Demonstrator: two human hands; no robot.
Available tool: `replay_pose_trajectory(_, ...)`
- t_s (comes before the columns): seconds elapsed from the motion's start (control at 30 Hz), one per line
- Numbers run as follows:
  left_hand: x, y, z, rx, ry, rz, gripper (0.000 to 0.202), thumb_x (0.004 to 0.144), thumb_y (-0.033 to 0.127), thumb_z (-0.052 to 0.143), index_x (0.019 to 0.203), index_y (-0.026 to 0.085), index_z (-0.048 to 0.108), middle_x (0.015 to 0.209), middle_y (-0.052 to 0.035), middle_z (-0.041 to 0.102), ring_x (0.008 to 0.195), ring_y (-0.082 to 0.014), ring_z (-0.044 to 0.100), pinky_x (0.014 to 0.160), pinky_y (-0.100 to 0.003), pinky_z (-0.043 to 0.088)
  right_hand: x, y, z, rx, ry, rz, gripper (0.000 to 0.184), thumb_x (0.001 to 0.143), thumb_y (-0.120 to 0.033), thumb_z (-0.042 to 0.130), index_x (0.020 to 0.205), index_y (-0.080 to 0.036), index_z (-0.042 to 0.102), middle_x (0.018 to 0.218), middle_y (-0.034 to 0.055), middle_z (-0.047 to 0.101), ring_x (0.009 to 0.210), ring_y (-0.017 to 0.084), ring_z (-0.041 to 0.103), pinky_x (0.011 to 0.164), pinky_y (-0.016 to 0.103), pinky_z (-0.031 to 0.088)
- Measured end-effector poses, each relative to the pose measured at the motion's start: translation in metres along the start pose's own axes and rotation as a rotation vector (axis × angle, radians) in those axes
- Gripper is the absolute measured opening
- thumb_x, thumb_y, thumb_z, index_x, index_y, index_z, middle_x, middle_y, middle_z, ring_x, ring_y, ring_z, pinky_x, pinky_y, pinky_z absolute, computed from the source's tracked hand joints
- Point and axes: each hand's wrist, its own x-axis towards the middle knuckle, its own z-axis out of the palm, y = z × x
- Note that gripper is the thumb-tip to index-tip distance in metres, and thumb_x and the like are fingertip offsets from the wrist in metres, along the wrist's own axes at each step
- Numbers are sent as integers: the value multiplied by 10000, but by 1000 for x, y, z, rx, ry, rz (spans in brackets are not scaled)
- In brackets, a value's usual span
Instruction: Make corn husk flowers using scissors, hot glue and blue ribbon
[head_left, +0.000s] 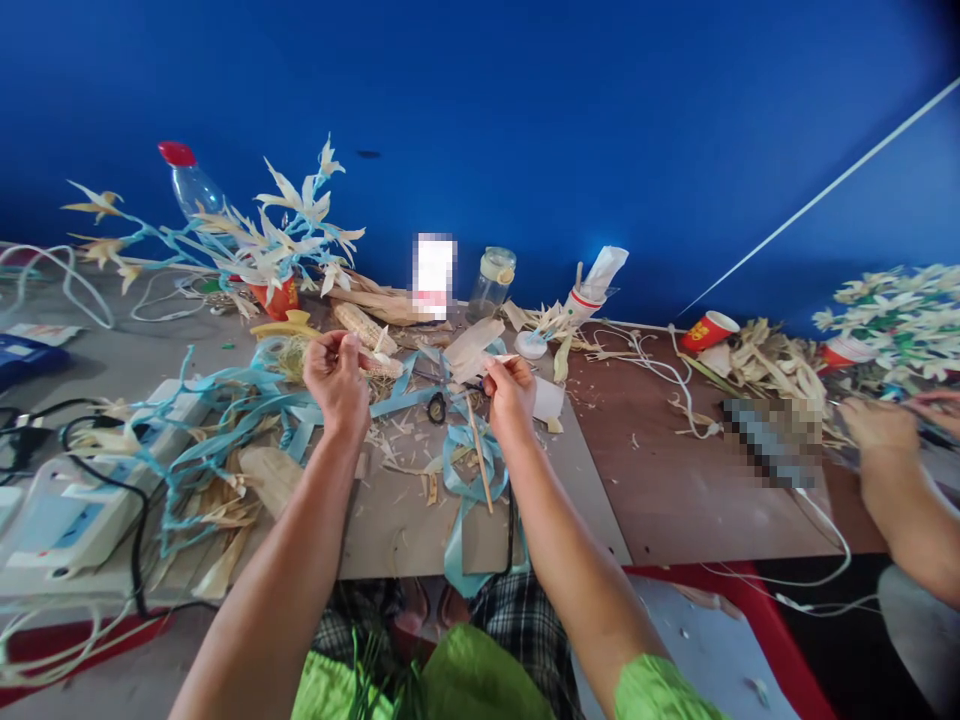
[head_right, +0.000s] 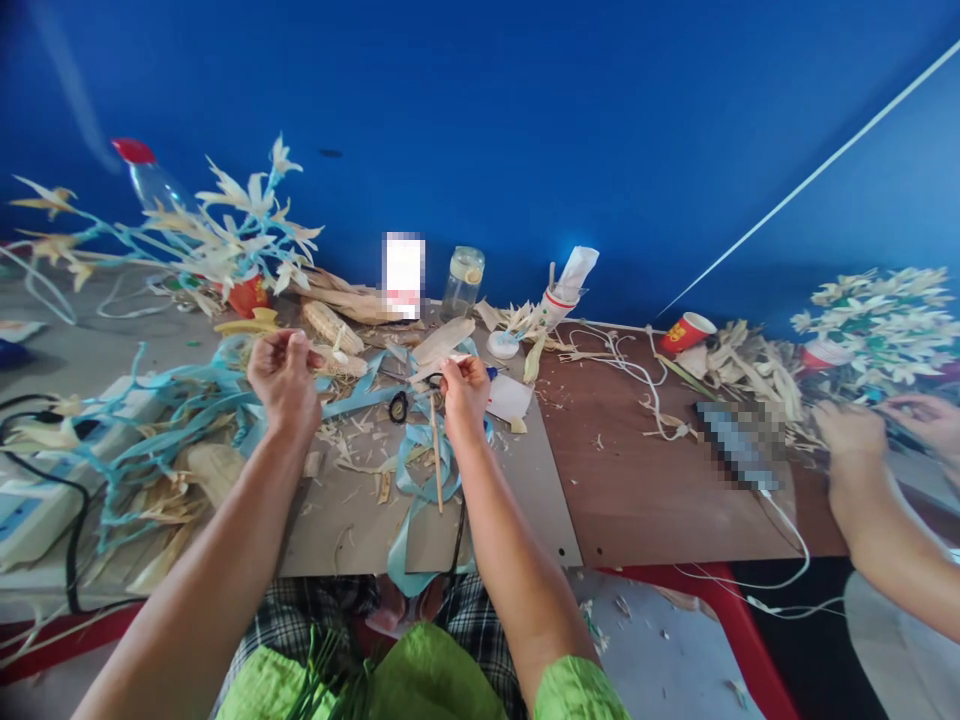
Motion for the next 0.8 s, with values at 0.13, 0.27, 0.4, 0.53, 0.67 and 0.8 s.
replay_pose_trajectory(0.13,13,-11,-8,-54,143,-61,164,848,339,455,781,192,479,599,51,445,463,-57,412,493,-191,370,0,1,0,7,-8,8,259,620,-320,662,654,-192,439,564,-93,491,411,30,344,413,199,242)
replay_pose_trajectory(0.27,26,-25,-20,253,186,-6,125,726,123,503,831,184,534,737,18,501,641,-86,478,649,-213,403,-1,1,0,-8,-11,19,265,619,-321,666,646,-187,438,565,-90,505,411,27,346,411,195,245)
replay_pose_trajectory(0.4,25,-20,-28,810,-100,82,179,681,95,505,787,194,611,801,-50,562,831,-208,531,827,-378,378,-2,2,1,-29,-17,18,269,629,-337,665,646,-186,443,557,-90,498,409,28,352,409,193,245)
replay_pose_trajectory(0.53,11,-7,-28,1118,-351,164,52,691,240,595,674,190,594,801,-118,594,959,-340,528,902,-511,290,-3,2,1,-48,-35,25,249,644,-326,655,659,-188,448,557,-91,491,408,31,355,413,197,246)
replay_pose_trajectory(0.67,5,-2,-28,1083,-390,168,111,613,179,655,603,193,545,662,-89,582,926,-337,552,933,-518,257,-2,3,0,-51,-47,13,224,659,-294,648,667,-188,451,550,-95,476,409,34,360,419,199,242)
replay_pose_trajectory(0.8,9,1,-24,684,-322,-29,156,610,131,660,538,204,543,550,-30,544,785,-252,568,811,-381,358,-2,4,-1,-42,-68,6,224,665,-287,653,665,-189,452,555,-92,475,414,37,363,422,198,240)
